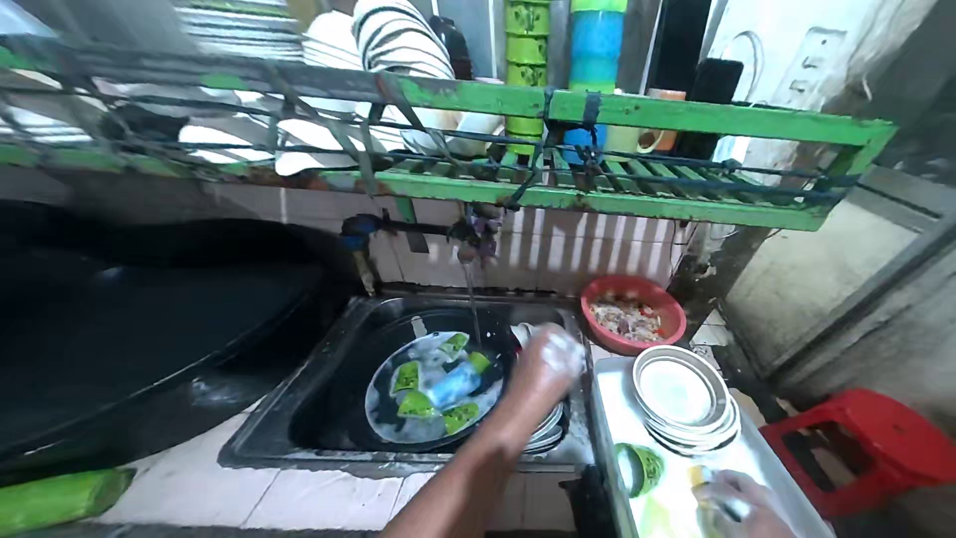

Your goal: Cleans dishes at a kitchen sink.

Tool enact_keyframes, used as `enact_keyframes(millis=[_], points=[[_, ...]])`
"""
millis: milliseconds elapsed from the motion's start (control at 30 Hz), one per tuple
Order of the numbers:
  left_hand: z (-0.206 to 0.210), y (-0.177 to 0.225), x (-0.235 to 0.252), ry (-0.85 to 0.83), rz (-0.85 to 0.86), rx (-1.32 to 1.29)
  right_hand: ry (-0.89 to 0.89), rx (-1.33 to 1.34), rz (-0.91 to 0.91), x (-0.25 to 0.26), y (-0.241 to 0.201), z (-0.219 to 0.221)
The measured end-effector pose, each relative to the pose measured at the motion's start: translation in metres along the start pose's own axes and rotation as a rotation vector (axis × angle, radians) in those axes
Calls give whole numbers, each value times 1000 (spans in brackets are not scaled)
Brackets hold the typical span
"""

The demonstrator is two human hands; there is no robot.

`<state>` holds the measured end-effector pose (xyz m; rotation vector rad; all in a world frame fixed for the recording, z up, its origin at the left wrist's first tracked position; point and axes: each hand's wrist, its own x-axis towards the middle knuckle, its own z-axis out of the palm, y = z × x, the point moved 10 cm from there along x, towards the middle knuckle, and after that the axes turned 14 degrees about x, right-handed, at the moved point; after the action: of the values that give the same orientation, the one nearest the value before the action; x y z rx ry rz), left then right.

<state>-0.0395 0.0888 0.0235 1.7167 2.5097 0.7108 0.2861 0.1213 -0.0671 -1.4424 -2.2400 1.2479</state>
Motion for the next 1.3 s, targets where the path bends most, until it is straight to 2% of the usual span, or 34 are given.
enact_keyframes(millis=[67, 100, 167, 267, 400, 500, 567, 633, 667, 733, 800, 833, 867, 933, 967, 1033, 1100, 1167, 1233, 1300], points=[[37, 70, -27, -359, 167, -86, -85, -183, 59, 6, 10, 18], [60, 100, -44, -568, 244, -38, -146, -273, 96, 9, 14, 26], [99, 134, -77, -864, 321, 191, -247, -392, 132, 11, 20, 38], [144, 138, -92, -1003, 371, 357, -265, -485, 121, 11, 24, 41], [165, 138, -96, -1108, 458, 384, -203, -481, 164, 12, 22, 36], [170, 151, -99, -1058, 570, 197, -77, -247, 146, 7, 21, 17], [157, 162, -92, -906, 609, -84, 100, 118, 37, 6, 32, -5], [121, 173, -82, -726, 607, -464, 293, 474, -32, 4, 54, -25], [100, 174, -74, -635, 544, -658, 308, 638, 21, -3, 51, -31], [77, 158, -53, -444, 246, -957, 301, 919, 86, -27, 12, -43], [82, 135, -36, -242, -151, -1201, 308, 1202, -124, -37, -20, -50], [91, 131, -34, -213, -328, -1318, 283, 1301, -266, -36, -37, -49], [97, 134, -37, -218, -468, -1414, 304, 1315, -351, -34, -50, -46], [95, 148, -47, -247, -594, -1483, 448, 1013, -342, -31, -68, -39], [93, 153, -51, -262, -588, -1474, 496, 774, -361, -31, -75, -36], [95, 161, -56, -303, -533, -1463, 552, 227, -516, -30, -87, -28], [103, 166, -61, -308, -560, -1488, 526, -86, -551, -21, -86, -20], [109, 163, -66, -318, -601, -1445, 435, -36, -396, -5, -76, -22], [102, 156, -62, -298, -539, -1361, 384, 402, -177, 0, -62, -32], [96, 152, -57, -298, -469, -1398, 379, 898, -51, -9, -59, -32]])
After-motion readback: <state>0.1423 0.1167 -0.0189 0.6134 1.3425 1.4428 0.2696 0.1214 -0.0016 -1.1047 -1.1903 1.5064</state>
